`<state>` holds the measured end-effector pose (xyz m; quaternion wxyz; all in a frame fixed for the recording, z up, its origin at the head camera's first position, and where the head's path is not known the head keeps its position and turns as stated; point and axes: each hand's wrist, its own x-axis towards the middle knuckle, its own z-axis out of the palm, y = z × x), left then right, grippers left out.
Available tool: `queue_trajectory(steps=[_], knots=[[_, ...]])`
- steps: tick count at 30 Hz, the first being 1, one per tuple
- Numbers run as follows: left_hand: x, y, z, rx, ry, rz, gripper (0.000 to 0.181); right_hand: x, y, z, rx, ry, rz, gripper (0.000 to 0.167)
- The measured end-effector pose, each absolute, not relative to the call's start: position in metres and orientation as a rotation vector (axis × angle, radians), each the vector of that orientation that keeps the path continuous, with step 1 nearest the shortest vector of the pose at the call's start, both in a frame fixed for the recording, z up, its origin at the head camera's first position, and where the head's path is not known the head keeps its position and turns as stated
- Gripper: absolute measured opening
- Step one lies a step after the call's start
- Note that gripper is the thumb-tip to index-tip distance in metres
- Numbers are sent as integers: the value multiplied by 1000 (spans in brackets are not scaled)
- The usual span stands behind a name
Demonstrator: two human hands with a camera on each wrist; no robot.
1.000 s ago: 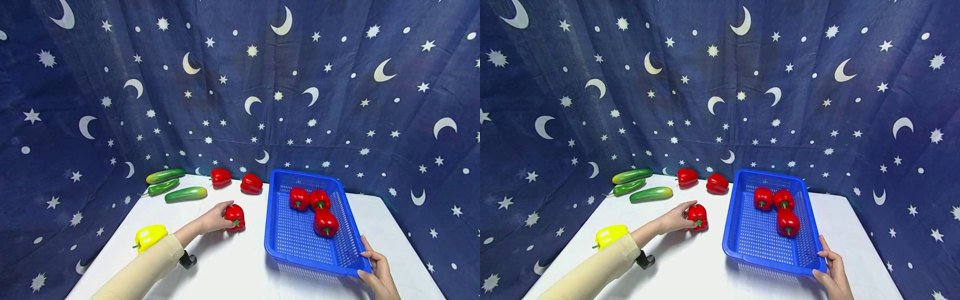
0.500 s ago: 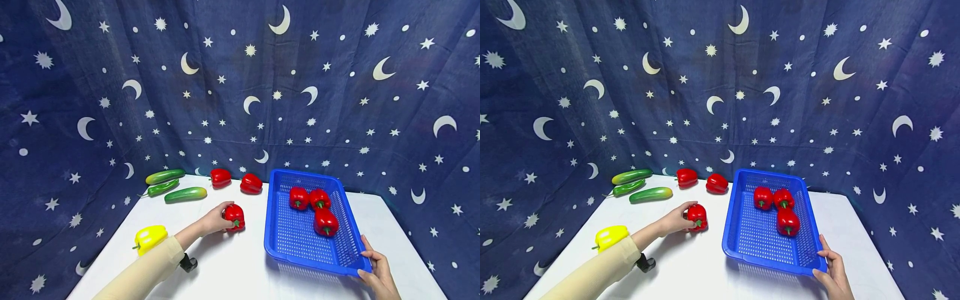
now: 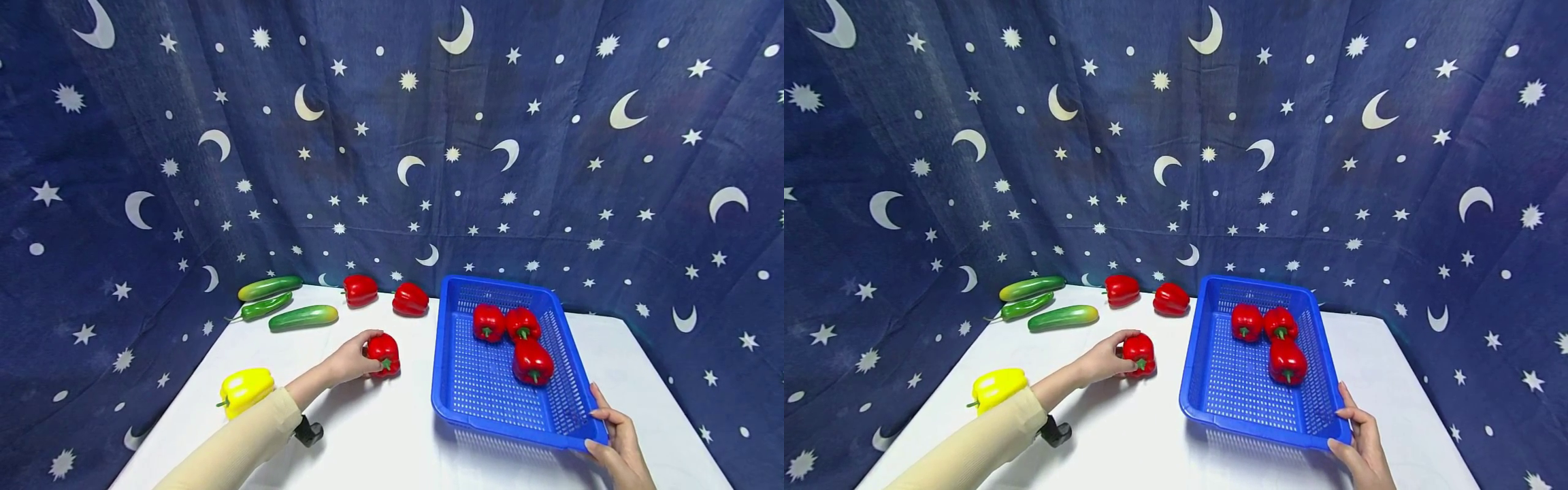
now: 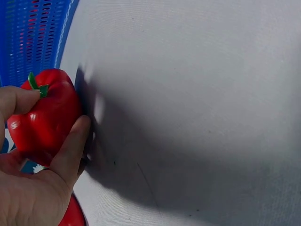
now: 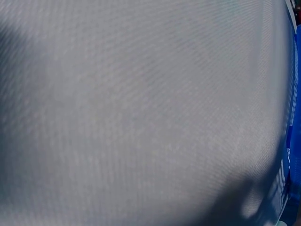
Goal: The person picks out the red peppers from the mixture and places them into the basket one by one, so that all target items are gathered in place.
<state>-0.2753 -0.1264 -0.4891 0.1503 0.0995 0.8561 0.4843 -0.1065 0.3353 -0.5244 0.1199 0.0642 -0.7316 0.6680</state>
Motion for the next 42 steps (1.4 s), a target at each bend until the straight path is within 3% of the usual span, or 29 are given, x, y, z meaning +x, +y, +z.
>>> queue_trajectory(steps=[19, 31, 42], knots=[[-276, -132, -483, 259, 2455, 1456, 74, -110, 333, -518, 256, -2139, 1958, 45], [-287, -123, -420, 442, 2349, 1752, 72, -109, 334, -520, 224, -2173, 1933, 46], [-291, -81, -387, 635, 2337, 1712, 73, -107, 334, -525, 143, -2193, 1941, 46]])
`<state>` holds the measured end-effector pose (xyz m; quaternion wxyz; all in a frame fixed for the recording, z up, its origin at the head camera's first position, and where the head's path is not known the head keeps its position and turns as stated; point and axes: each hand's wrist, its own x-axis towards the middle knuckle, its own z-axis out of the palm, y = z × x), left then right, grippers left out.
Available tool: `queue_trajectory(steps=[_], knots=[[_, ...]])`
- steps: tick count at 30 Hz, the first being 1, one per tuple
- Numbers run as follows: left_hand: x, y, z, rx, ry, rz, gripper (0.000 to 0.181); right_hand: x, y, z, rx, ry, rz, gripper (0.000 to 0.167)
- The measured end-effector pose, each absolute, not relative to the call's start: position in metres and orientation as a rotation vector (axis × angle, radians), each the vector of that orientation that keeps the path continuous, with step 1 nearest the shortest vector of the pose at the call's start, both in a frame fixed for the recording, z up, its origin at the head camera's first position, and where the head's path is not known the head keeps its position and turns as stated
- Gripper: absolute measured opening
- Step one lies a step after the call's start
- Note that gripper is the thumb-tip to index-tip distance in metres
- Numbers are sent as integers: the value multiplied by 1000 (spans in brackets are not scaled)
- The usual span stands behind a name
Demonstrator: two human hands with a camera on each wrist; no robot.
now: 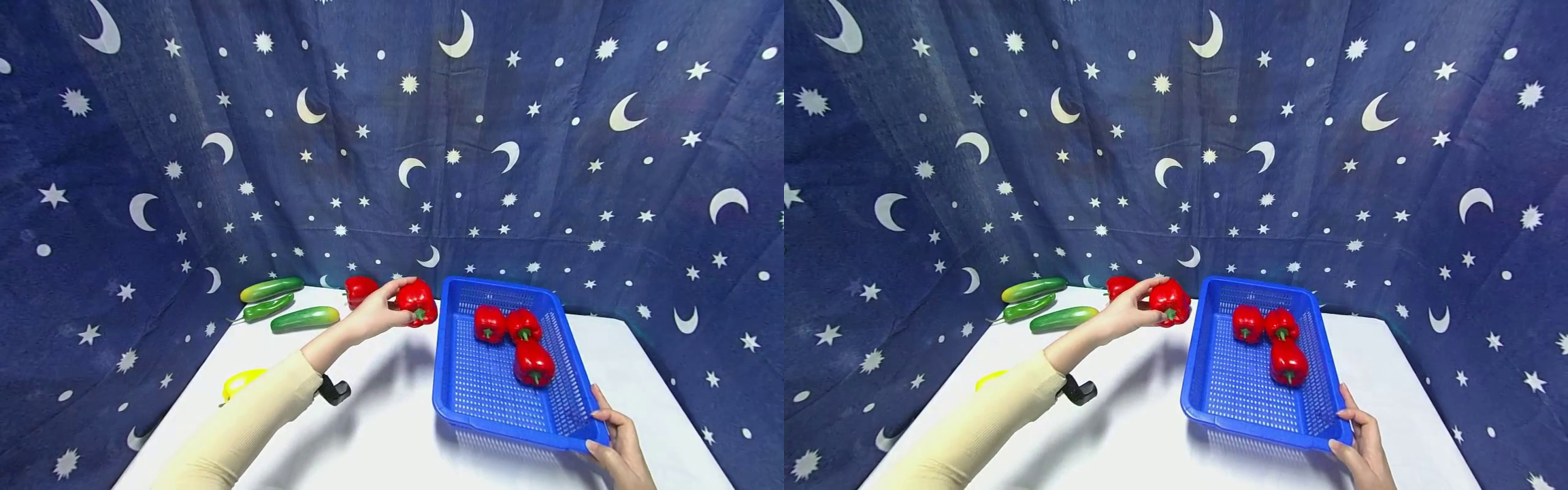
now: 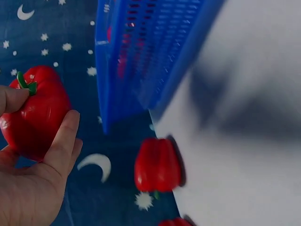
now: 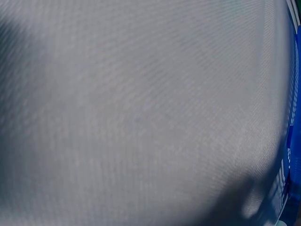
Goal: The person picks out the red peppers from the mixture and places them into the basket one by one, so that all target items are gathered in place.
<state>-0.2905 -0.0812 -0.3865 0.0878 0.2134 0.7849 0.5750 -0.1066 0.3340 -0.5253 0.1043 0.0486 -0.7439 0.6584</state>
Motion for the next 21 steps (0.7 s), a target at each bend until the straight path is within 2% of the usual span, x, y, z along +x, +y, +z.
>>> queue_trajectory(steps=[12, 21], knots=[[-293, -27, -370, 751, 2226, 1650, 73, -105, 334, -526, 221, -2122, 1955, 46], [-297, -4, -368, 784, 2225, 1544, 76, -104, 334, -522, 197, -2172, 1912, 44]])
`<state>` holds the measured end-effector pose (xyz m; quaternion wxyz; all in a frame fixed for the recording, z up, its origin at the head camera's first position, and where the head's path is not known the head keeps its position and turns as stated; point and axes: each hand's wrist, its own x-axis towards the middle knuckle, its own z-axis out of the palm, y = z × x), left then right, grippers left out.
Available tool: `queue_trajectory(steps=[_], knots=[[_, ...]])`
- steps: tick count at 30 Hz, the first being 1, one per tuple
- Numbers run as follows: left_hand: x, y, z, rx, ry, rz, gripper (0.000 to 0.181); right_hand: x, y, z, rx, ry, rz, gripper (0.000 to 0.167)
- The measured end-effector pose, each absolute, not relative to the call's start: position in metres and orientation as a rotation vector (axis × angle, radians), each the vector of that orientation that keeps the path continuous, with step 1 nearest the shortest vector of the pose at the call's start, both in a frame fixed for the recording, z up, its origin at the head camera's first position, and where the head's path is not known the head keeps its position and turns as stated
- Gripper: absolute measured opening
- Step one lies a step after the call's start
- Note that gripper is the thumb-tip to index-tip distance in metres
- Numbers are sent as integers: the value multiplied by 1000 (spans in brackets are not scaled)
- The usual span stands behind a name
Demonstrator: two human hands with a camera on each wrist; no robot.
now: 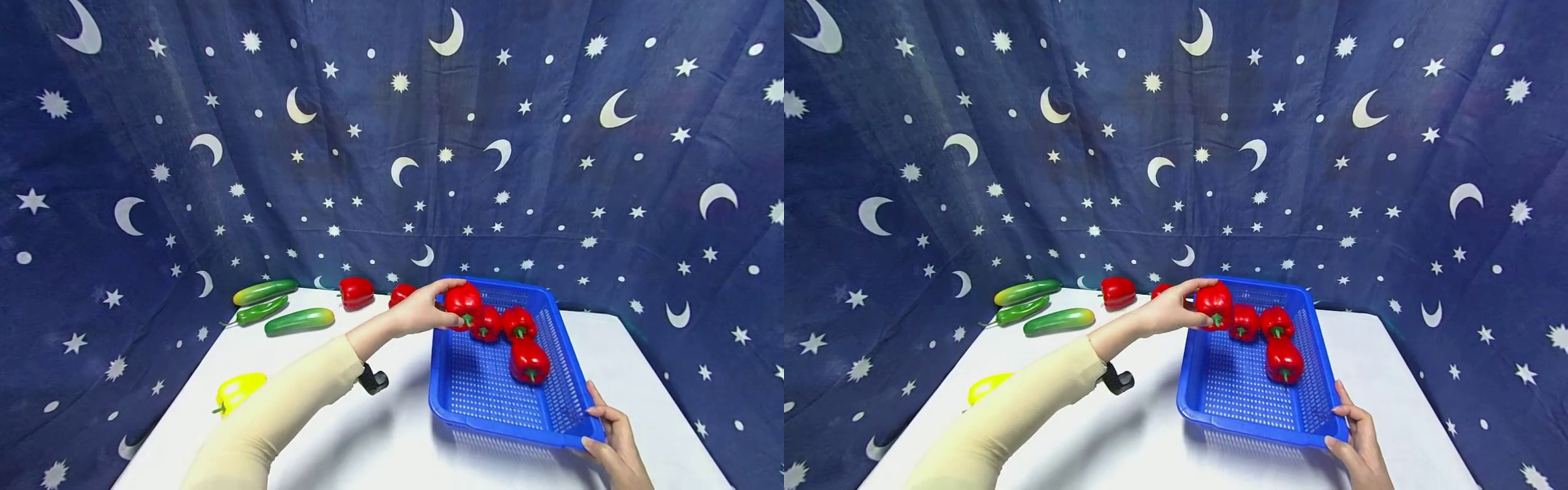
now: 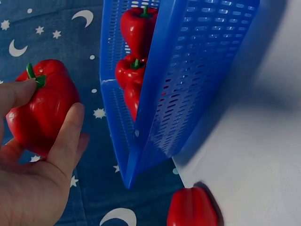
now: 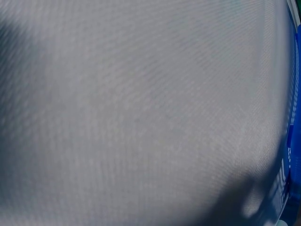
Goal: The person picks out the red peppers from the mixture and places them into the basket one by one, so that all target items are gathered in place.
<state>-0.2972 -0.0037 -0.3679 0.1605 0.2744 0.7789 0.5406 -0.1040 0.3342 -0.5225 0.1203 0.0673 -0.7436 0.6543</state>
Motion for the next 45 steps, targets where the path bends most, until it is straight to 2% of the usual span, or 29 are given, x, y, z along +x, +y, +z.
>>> queue_trajectory(steps=[14, 29, 45], knots=[[-294, 22, -374, 636, 2084, 1547, 73, -104, 334, -520, 222, -2158, 1931, 43], [-298, 49, -381, 692, 2172, 1246, 72, -102, 334, -518, 189, -2227, 1896, 38], [-283, 76, -402, 561, 2111, 1154, 70, -101, 335, -518, 163, -2305, 1805, 39]])
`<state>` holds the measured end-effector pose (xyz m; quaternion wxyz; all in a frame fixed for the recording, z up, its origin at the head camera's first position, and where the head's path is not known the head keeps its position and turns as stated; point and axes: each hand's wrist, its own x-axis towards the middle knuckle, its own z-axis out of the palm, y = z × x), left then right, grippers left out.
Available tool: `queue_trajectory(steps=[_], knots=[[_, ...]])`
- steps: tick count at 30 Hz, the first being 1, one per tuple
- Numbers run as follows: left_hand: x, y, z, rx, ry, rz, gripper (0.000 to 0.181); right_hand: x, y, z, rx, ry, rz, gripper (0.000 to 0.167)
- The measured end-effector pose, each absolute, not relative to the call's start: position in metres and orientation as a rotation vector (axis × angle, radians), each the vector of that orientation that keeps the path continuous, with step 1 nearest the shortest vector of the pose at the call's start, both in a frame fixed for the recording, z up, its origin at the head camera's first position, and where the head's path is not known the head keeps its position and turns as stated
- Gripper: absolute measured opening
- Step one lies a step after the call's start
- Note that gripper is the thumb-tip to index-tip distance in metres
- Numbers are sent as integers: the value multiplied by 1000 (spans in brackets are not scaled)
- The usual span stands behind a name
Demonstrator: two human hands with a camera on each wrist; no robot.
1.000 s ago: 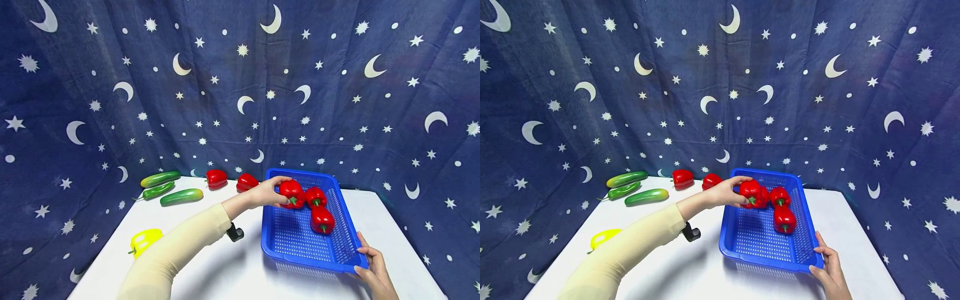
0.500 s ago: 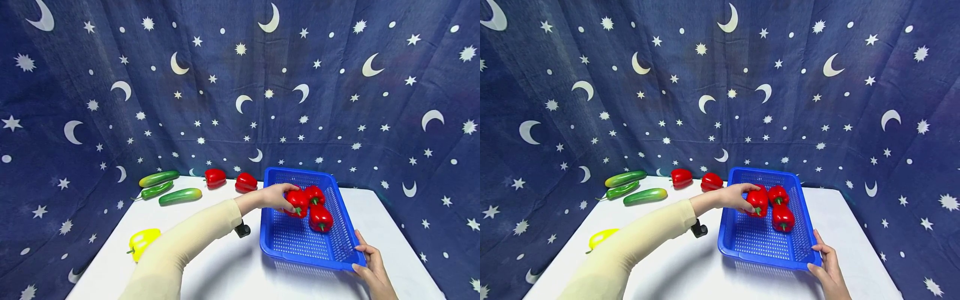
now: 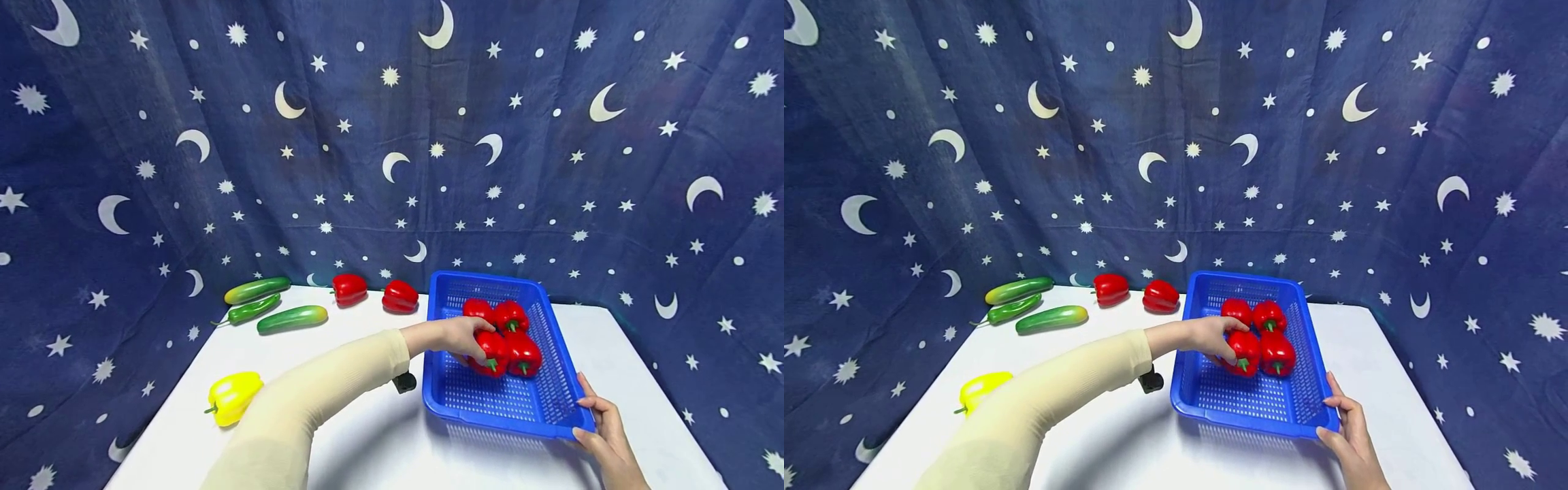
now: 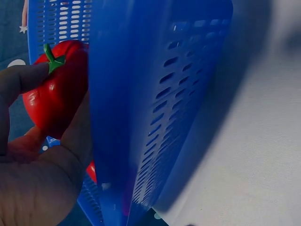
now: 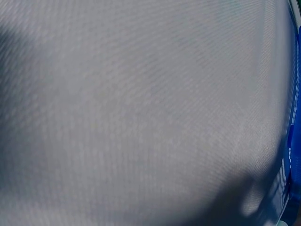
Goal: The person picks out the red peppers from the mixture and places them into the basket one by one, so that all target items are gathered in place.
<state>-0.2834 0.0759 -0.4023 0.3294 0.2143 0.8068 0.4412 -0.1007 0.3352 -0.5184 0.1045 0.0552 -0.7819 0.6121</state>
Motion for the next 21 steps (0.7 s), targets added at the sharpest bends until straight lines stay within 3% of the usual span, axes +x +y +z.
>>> queue_trajectory(steps=[21], knots=[[-289, 88, -408, 533, 2235, 1010, 70, -99, 332, -516, 231, -2241, 1860, 39]])
